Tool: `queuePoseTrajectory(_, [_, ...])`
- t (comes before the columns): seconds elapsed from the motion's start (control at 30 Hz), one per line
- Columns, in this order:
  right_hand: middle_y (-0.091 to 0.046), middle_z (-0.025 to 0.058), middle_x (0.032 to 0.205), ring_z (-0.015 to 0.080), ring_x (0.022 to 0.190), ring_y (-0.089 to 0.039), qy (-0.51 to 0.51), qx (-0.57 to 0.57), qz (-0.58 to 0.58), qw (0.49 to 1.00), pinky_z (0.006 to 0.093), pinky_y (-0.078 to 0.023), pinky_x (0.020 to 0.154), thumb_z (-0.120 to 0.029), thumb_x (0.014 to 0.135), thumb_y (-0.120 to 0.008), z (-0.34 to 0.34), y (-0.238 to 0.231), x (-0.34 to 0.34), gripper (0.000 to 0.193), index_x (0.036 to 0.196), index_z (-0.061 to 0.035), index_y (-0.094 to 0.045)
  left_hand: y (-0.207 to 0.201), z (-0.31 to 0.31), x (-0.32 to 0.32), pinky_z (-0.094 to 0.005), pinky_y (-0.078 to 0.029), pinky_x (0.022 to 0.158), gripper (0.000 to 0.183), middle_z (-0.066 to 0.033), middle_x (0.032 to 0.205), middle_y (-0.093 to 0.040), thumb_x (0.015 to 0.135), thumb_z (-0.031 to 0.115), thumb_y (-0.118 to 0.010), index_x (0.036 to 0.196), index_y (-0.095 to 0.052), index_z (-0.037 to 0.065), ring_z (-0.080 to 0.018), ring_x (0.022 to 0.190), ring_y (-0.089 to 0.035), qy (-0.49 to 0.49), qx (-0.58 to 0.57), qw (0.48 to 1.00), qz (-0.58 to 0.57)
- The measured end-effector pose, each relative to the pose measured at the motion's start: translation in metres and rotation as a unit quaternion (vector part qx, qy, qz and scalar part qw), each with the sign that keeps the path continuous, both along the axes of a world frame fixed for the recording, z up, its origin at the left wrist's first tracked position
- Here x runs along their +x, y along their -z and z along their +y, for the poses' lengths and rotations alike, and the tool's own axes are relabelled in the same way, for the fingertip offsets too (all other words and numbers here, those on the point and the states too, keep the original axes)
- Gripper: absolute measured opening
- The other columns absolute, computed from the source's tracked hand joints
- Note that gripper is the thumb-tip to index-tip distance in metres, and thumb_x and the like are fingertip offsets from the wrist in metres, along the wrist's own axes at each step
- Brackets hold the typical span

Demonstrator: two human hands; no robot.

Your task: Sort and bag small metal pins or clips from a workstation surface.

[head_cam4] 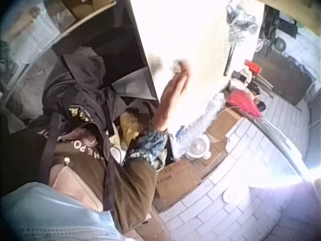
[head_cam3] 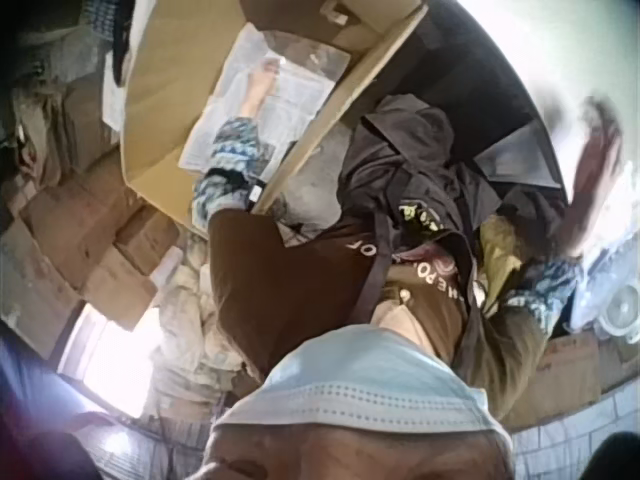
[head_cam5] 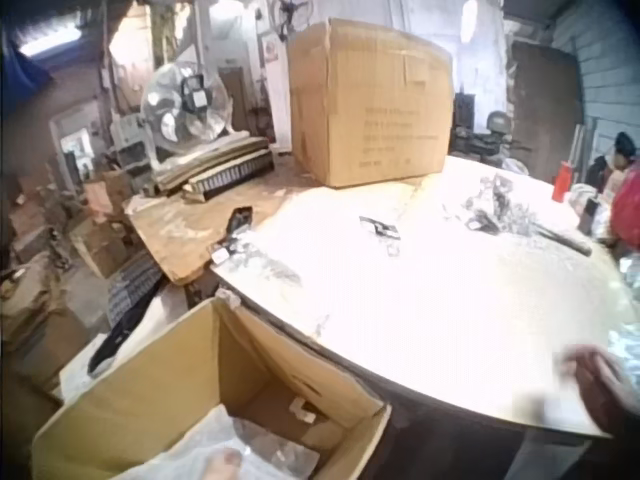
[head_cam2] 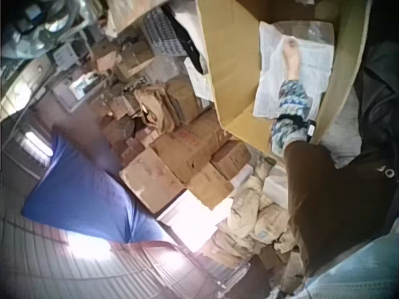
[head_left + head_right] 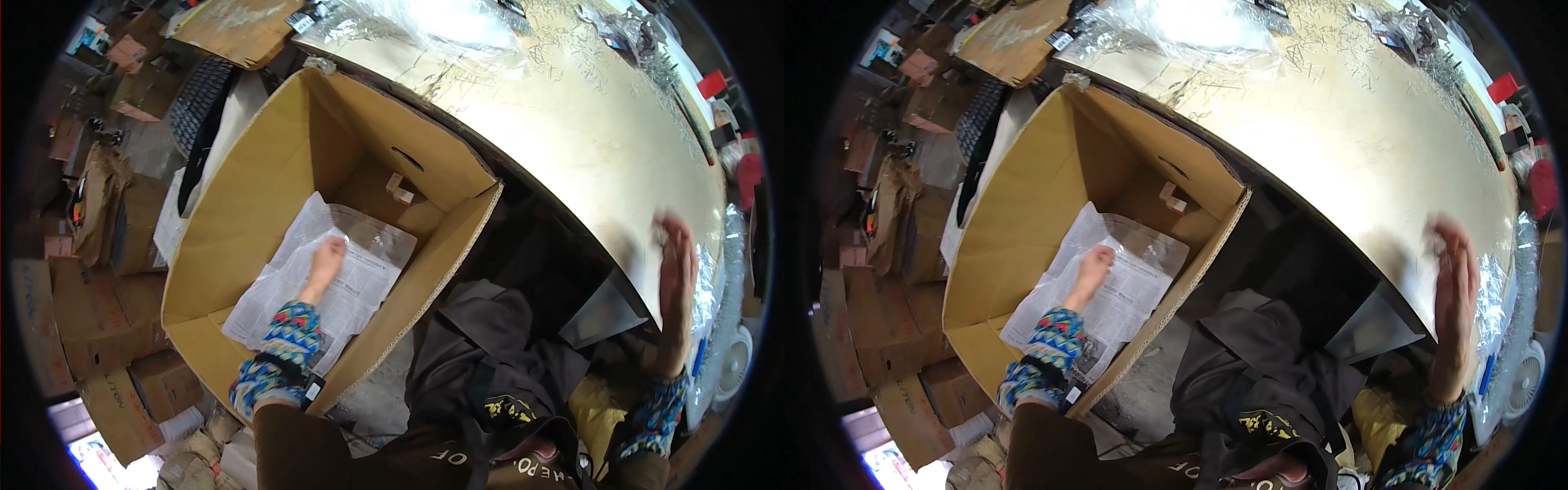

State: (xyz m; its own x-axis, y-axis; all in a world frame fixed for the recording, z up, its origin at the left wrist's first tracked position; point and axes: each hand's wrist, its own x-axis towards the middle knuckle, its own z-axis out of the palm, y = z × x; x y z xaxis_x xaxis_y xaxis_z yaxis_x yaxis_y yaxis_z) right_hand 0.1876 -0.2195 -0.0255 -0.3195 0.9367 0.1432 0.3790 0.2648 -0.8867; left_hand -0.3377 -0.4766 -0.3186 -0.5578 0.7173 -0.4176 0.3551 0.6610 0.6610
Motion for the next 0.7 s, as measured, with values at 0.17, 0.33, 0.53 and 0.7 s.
queuePoseTrajectory(0.17, [-0.049,0.0151,0.134,0.0288,0.126,-0.042,0.034,0.213,-0.401,0.89,0.0399,-0.029,0.108,-0.022,0.098,-0.042,0.0,0.038,-0.03,0.039,0.132,-0.0021,-0.049,0.082,0.015,0.053,-0.0471,-0.044,0.091,0.051,-0.0251,0.119,-0.053,0.083,0.024,-0.064,0.124,-0.047,-0.002,-0.0415,0.106,-0.052,0.178,-0.103,0.975,0.082])
queuePoseTrajectory(0.33, [-0.053,0.0179,0.128,0.0318,0.12,-0.047,0.008,0.256,-0.43,0.866,0.0408,-0.033,0.104,-0.016,0.097,-0.041,-0.011,0.03,-0.064,0.034,0.123,0.0021,-0.055,0.127,0.052,0.024,-0.0473,-0.041,0.095,0.065,-0.0244,0.124,-0.044,0.079,0.023,-0.068,0.132,-0.039,-0.001,-0.0441,0.113,-0.045,0.062,-0.105,0.964,0.237])
queuePoseTrajectory(0.53, [-0.054,0.0181,0.127,0.0316,0.12,-0.047,0.012,0.249,-0.454,0.855,0.0405,-0.034,0.104,-0.012,0.096,-0.041,-0.012,0.028,-0.07,0.033,0.121,0.0028,-0.056,0.182,0.038,0.026,-0.0471,-0.047,0.089,0.053,-0.0243,0.105,-0.061,0.077,0.015,-0.066,0.125,-0.048,0.0,-0.0406,0.092,-0.059,-0.071,-0.077,0.992,0.068])
queuePoseTrajectory(0.7, [-0.054,0.0177,0.127,0.0312,0.12,-0.048,0.017,0.248,-0.463,0.851,0.0401,-0.034,0.103,-0.01,0.095,-0.042,-0.01,0.026,-0.067,0.031,0.121,0.0028,-0.056,0.099,0.034,0.021,-0.0261,-0.049,0.064,0.014,-0.0039,0.081,-0.066,0.086,0.016,-0.067,0.092,-0.064,0.004,-0.0118,0.072,-0.063,-0.254,0.042,0.928,-0.271])
